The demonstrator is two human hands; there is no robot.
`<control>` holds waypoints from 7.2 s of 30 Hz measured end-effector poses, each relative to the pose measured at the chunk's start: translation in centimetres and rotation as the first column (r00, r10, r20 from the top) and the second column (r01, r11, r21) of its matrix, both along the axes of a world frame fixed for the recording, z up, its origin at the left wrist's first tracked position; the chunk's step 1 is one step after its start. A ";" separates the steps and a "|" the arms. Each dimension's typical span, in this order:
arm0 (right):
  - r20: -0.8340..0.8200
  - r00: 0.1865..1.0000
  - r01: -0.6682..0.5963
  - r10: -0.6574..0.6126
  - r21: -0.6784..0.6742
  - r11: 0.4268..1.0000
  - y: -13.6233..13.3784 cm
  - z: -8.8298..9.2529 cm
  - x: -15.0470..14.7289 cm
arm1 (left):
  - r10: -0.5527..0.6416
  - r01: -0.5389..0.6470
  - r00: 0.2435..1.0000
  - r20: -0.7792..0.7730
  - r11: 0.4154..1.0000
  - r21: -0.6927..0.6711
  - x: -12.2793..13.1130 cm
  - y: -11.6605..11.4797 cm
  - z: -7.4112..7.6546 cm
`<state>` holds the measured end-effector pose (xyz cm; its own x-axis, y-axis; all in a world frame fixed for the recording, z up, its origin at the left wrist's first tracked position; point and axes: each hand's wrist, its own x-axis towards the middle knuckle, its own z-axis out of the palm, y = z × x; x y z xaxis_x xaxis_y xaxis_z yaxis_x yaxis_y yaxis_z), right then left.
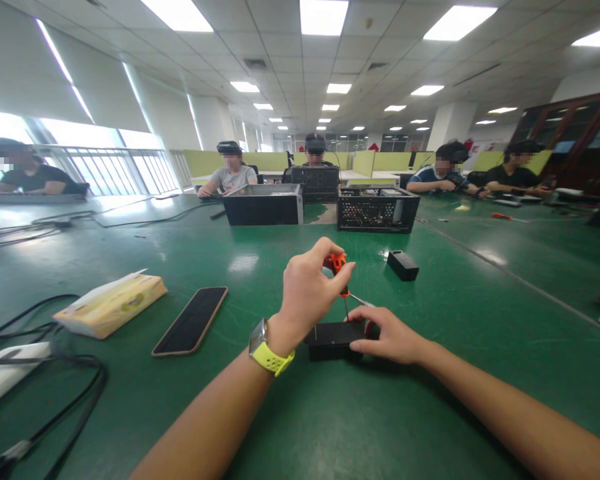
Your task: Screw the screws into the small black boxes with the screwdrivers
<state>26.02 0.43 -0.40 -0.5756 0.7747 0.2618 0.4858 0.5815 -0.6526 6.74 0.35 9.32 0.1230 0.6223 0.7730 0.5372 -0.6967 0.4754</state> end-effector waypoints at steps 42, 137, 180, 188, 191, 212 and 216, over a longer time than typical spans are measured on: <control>0.004 1.000 -0.010 0.010 0.005 1.000 -0.1 0.2 0.0 | -0.172 0.123 0.950 -0.260 0.973 -0.195 -1.9 -0.8 2.8; 0.018 1.000 -0.016 0.015 0.064 0.998 -0.3 0.4 -0.1 | -0.281 0.246 0.959 -0.034 0.889 -0.387 -2.3 -1.5 3.6; 0.027 1.000 -0.002 0.001 0.057 0.998 -0.2 0.1 0.0 | -0.258 0.193 0.955 -0.147 0.915 -0.355 -2.9 -1.4 3.8; 0.022 1.000 -0.013 0.012 0.053 0.998 -0.2 0.1 0.1 | -0.298 0.239 0.949 -0.101 0.891 -0.385 -3.6 -1.5 4.5; 0.027 0.999 -0.019 0.018 0.047 0.999 -0.2 0.3 0.0 | -0.332 0.273 0.941 -0.071 0.864 -0.422 -3.6 -1.6 4.6; 0.019 1.000 -0.013 0.012 0.053 0.998 -0.3 0.5 0.0 | -0.344 0.324 0.938 0.031 0.846 -0.424 -2.3 -1.5 3.5; 0.024 1.000 -0.017 0.015 0.058 0.998 -0.3 0.4 0.0 | -0.315 0.278 0.948 -0.038 0.882 -0.380 -2.4 -1.5 3.6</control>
